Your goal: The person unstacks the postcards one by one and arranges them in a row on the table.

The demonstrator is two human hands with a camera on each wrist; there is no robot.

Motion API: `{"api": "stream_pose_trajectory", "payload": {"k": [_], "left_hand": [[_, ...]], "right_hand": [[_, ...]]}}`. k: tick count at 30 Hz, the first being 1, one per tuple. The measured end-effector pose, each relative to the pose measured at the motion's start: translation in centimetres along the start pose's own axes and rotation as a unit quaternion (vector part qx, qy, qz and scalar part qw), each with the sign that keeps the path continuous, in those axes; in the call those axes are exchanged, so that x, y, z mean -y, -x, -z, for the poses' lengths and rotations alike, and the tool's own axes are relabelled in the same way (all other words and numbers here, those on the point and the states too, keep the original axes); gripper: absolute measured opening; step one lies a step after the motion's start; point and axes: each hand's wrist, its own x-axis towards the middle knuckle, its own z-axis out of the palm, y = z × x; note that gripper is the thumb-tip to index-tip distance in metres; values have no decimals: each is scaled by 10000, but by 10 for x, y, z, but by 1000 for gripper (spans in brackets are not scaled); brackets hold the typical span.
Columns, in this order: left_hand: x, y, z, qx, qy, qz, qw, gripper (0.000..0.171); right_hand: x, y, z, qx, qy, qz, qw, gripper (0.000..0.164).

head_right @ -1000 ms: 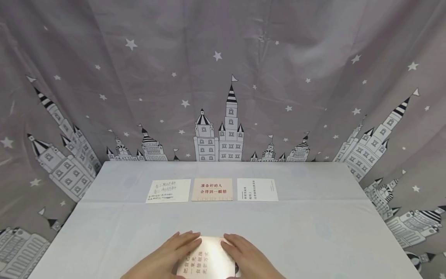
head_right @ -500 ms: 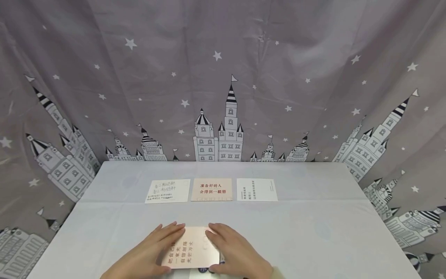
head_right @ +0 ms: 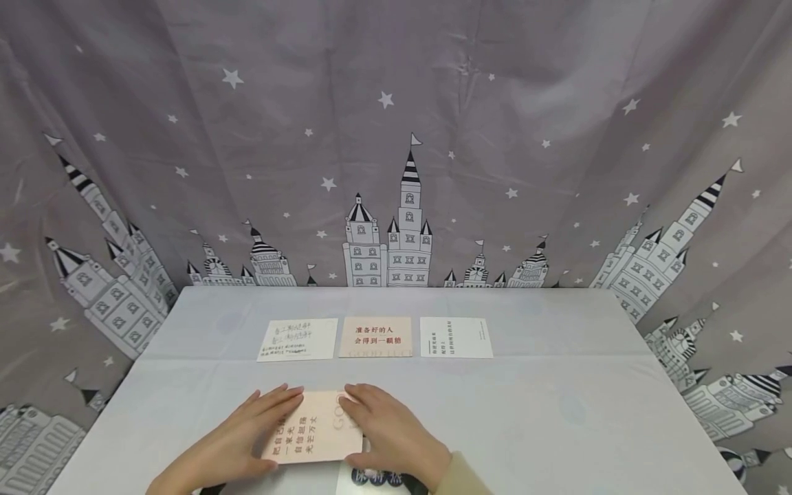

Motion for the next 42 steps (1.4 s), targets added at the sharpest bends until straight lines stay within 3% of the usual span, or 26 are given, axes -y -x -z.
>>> {"api": "stream_pose_trajectory", "payload": {"k": [13,30,42], "left_hand": [[22,6,15,9,107,256,9996,89],[53,13,27,171,221,881,9957,89],[77,18,35,201,449,932,9944,89]], "right_hand": [[8,-32,-5,272,73,-19,9996,79],[20,-75,-25,610,357,-76,9975,79],[27,-103,-38,840,709,-83,9939,79]]}}
